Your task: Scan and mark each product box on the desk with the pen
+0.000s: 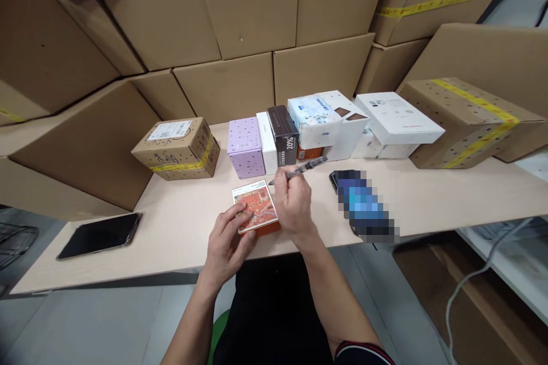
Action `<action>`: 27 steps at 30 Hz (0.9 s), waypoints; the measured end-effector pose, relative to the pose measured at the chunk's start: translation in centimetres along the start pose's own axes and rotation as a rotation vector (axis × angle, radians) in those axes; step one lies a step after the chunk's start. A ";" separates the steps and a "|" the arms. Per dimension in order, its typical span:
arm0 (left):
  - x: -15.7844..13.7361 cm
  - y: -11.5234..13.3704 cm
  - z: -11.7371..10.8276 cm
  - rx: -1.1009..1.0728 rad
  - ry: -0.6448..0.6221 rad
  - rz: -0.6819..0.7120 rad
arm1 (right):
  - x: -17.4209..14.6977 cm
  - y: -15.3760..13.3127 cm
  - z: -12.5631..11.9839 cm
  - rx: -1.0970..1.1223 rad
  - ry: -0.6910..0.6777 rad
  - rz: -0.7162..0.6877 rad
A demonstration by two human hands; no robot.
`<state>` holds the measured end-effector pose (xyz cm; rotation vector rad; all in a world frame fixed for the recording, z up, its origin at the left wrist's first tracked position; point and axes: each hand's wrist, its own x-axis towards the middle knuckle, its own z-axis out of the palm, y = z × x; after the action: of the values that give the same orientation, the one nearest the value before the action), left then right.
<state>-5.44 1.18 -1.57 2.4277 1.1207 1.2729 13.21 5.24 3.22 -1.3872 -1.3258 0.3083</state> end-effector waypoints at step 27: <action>-0.2 0.2 0.2 0.045 0.041 0.015 | -5.1 5.7 -10.9 -0.994 0.019 0.155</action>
<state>-5.29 0.97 -1.70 2.4574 1.1559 1.3213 23.04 -3.00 -0.34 -2.3038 -1.4112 -0.3260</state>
